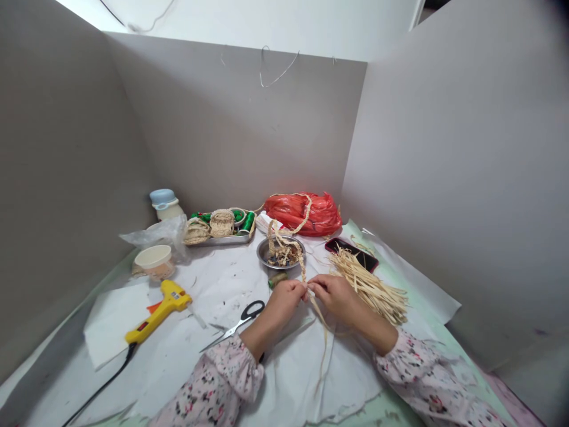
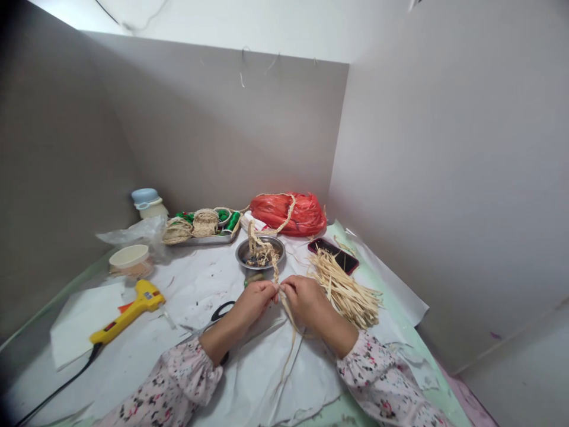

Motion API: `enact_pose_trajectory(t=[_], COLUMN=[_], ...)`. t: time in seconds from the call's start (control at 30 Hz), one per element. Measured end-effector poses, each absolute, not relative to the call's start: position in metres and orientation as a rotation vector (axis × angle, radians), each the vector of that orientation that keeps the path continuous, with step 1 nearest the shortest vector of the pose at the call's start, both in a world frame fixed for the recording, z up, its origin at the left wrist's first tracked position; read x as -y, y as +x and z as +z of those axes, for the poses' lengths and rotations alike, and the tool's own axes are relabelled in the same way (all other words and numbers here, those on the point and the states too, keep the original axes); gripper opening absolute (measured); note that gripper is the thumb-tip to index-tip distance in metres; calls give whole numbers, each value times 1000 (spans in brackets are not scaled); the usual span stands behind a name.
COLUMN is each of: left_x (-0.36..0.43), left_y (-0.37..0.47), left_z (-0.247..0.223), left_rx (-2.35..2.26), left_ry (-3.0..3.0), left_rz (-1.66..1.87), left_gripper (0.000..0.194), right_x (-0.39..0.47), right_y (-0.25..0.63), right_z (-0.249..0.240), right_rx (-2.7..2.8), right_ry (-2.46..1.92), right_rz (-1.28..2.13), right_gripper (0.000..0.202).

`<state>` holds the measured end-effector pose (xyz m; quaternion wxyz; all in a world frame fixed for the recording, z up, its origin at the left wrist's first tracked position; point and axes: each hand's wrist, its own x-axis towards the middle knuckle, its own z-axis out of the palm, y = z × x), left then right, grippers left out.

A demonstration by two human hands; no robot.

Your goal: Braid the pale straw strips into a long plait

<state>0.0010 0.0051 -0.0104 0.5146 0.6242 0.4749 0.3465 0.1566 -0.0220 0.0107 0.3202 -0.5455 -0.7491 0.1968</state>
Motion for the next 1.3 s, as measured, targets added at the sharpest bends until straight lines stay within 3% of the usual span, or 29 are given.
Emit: enact_pose_trajectory(t=[0.33, 0.6, 0.9, 1.1, 1.3], left_x=[1, 4, 3, 1, -4], left_y=[5, 3, 2, 1, -2], left_z=[-12, -4, -4, -5, -10], left_rx=[-1116, -953, -890, -896, -964], left_ry=[1230, 876, 879, 914, 923], left_rz=[908, 892, 946, 967, 992], left_gripper=[25, 29, 36, 33, 35], right_x=[35, 51, 58, 65, 86], right_y=[142, 122, 111, 111, 117], right_z=[20, -1, -12, 6, 40], right_rx=[1686, 1941, 2124, 2222, 2371], right_ry=[-1534, -1511, -1618, -1685, -1477], right_rz=[844, 233, 1, 91, 492], right_gripper=[27, 30, 35, 35, 23])
